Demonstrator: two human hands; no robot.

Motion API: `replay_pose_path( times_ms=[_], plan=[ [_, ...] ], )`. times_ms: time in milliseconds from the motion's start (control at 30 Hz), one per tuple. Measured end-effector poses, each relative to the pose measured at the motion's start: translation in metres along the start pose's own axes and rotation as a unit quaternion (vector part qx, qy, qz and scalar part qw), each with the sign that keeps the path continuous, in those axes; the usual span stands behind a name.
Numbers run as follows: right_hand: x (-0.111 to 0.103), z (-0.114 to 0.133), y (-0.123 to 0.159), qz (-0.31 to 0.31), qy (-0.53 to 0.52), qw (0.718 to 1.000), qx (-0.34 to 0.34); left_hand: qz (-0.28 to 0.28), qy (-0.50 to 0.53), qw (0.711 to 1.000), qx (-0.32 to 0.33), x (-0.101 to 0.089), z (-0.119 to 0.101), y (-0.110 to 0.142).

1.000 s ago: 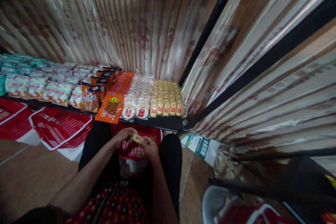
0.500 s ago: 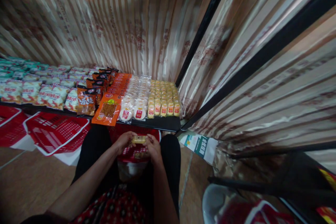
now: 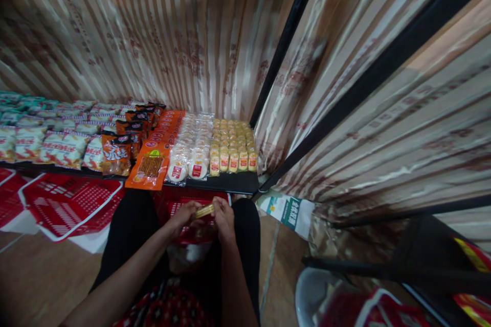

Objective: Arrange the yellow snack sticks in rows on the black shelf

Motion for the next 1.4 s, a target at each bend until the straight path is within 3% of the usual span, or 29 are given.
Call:
replay_pose_path(
  times_ms=[267,433,733,833,1133,1400],
  plan=[
    [-0.005,0.011,-0.005,-0.001,0.004,1.000,-0.013,-0.063,-0.031,0.997,0.009,0.006,-0.005,0.003],
    [-0.009,0.020,-0.011,-0.014,0.035,0.999,-0.015,-0.005,-0.021,1.000,-0.005,0.019,-0.009,0.008],
    [-0.023,0.032,-0.029,-0.030,0.143,0.986,-0.077,0.143,-0.028,0.984,0.104,0.046,-0.016,0.005],
    [-0.024,0.032,-0.032,-0.030,0.129,0.989,-0.073,0.122,-0.049,0.984,0.123,0.048,-0.019,0.001],
    [-0.016,0.042,-0.034,-0.033,0.005,0.999,-0.019,0.100,-0.013,0.991,0.084,0.054,-0.022,-0.006],
    [-0.020,0.030,-0.041,-0.023,0.006,0.999,-0.029,0.051,0.030,0.992,0.115,0.050,-0.037,-0.014]
  ],
)
Point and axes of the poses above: each hand's wrist, its own y-axis away from the middle knuckle, its own x-axis out of the palm, z = x × y, the point moved 8 cm from there along -y, towards the middle knuckle, and after that the axes turned 12 degrees about -x, right-handed, at the moved point
